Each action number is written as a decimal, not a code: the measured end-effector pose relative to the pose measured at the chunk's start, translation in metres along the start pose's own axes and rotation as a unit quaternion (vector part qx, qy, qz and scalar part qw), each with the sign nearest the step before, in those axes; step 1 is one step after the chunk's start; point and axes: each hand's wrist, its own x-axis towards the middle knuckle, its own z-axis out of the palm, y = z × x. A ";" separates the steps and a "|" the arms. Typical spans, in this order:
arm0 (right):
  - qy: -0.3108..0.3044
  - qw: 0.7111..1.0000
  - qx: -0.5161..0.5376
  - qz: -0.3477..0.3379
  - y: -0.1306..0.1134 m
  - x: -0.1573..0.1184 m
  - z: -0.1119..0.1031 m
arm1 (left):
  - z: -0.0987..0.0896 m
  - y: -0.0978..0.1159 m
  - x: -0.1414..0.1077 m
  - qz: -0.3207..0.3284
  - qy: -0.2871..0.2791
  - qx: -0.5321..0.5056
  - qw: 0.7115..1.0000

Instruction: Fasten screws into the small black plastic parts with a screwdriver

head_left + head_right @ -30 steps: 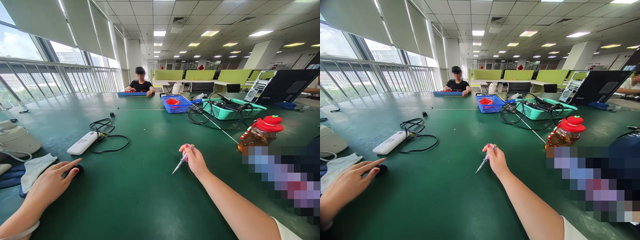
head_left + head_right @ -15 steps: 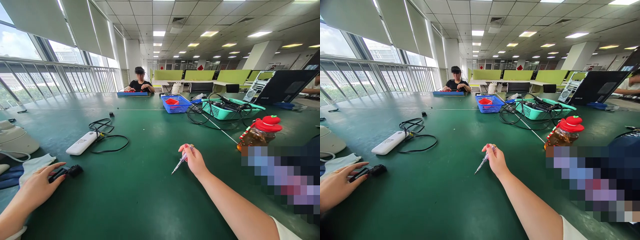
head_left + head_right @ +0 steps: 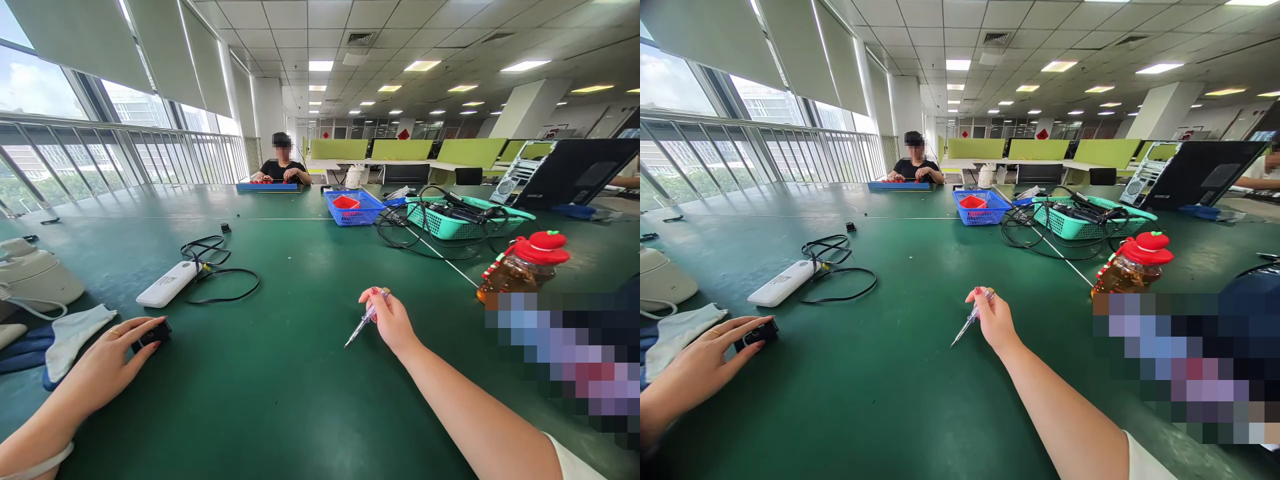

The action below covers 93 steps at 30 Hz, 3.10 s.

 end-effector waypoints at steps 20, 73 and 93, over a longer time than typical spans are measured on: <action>0.005 1.000 -0.014 -0.010 -0.004 -0.001 0.001 | -0.015 0.009 0.000 -0.095 -0.044 -0.053 0.993; -0.199 0.809 -0.319 -0.452 -0.041 -0.029 0.016 | 0.052 0.269 0.105 0.202 -0.092 -0.323 0.920; -0.148 0.766 -0.423 -0.462 -0.029 -0.030 0.028 | 0.057 0.270 0.104 0.212 -0.069 -0.296 0.929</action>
